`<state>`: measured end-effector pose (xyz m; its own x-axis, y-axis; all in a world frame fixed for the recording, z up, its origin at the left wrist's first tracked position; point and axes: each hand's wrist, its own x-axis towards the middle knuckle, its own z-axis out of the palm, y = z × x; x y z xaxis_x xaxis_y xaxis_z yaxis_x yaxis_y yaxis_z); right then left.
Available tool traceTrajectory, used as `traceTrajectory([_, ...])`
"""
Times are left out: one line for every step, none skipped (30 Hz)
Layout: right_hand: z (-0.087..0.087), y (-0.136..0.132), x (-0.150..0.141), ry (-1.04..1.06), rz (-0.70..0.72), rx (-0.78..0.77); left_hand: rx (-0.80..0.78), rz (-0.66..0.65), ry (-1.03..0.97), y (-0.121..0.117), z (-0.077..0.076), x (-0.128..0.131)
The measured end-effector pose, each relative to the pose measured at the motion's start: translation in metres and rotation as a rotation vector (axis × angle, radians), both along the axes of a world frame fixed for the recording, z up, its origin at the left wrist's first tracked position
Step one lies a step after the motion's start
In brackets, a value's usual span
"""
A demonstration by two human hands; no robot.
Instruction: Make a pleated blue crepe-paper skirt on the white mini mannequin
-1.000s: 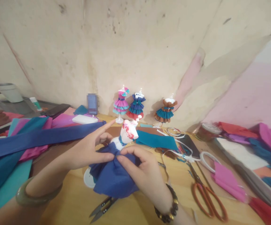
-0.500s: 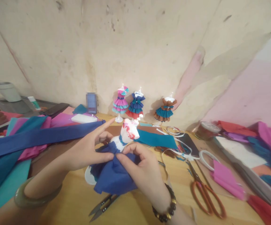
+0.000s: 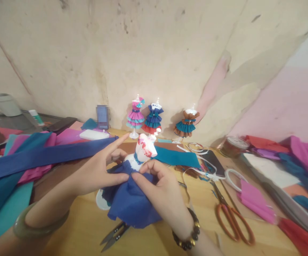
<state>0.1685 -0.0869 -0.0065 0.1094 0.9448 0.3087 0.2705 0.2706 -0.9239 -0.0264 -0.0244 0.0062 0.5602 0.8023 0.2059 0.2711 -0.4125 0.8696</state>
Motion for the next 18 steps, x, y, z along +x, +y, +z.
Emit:
traceTrajectory([0.0005, 0.0001, 0.0001, 0.011, 0.009, -0.009, 0.006, 0.000, 0.002, 0.0000, 0.0000, 0.0001])
traceTrajectory([0.0010, 0.0001, 0.0003, 0.019, 0.019, -0.017, 0.014, -0.001, 0.001, 0.0000, -0.0001, 0.0001])
traceTrajectory([0.0013, 0.0002, 0.0006, 0.024, 0.030, -0.023, 0.021, -0.004, 0.000, 0.0000, -0.0002, 0.0001])
traceTrajectory([0.0015, 0.0002, 0.0008, 0.027, 0.037, -0.028, 0.027, -0.007, 0.000, 0.0000, -0.0004, -0.0001])
traceTrajectory([0.0017, 0.0003, 0.0009, 0.029, 0.040, -0.030, 0.033, -0.008, -0.001, -0.0001, -0.0006, -0.0002])
traceTrajectory([0.0017, 0.0004, 0.0008, 0.032, 0.040, -0.030, 0.036, -0.007, -0.003, -0.0003, -0.0008, -0.0003])
traceTrajectory([0.0017, 0.0005, 0.0005, 0.035, 0.037, -0.028, 0.036, -0.005, -0.004, -0.0005, -0.0009, -0.0002])
traceTrajectory([0.0015, 0.0006, 0.0000, 0.040, 0.038, -0.028, 0.034, -0.003, -0.008, -0.0008, -0.0010, 0.0001])
traceTrajectory([0.0013, 0.0006, -0.0007, 0.048, 0.037, -0.027, 0.032, 0.001, -0.012, -0.0011, -0.0011, 0.0005])
traceTrajectory([0.0009, 0.0006, -0.0013, 0.056, 0.038, -0.030, 0.030, 0.003, -0.018, -0.0015, -0.0012, 0.0010])
traceTrajectory([0.0004, 0.0005, -0.0020, 0.065, 0.041, -0.034, 0.030, 0.005, -0.025, -0.0018, -0.0014, 0.0016])
traceTrajectory([-0.0002, 0.0004, -0.0025, 0.074, 0.044, -0.038, 0.032, 0.007, -0.031, -0.0022, -0.0016, 0.0023])
traceTrajectory([-0.0008, 0.0003, -0.0029, 0.082, 0.048, -0.042, 0.039, 0.009, -0.037, -0.0025, -0.0017, 0.0029])
traceTrajectory([-0.0014, 0.0001, -0.0030, 0.089, 0.052, -0.046, 0.050, 0.012, -0.043, -0.0028, -0.0018, 0.0033])
traceTrajectory([-0.0018, 0.0000, -0.0031, 0.097, 0.055, -0.050, 0.061, 0.013, -0.045, -0.0030, -0.0017, 0.0035])
traceTrajectory([-0.0022, -0.0002, -0.0030, 0.104, 0.058, -0.055, 0.072, 0.013, -0.044, -0.0032, -0.0014, 0.0035])
traceTrajectory([-0.0023, -0.0002, -0.0029, 0.109, 0.059, -0.057, 0.082, 0.011, -0.040, -0.0033, -0.0009, 0.0031])
traceTrajectory([-0.0023, -0.0003, -0.0027, 0.109, 0.056, -0.056, 0.093, 0.005, -0.033, -0.0033, -0.0002, 0.0024])
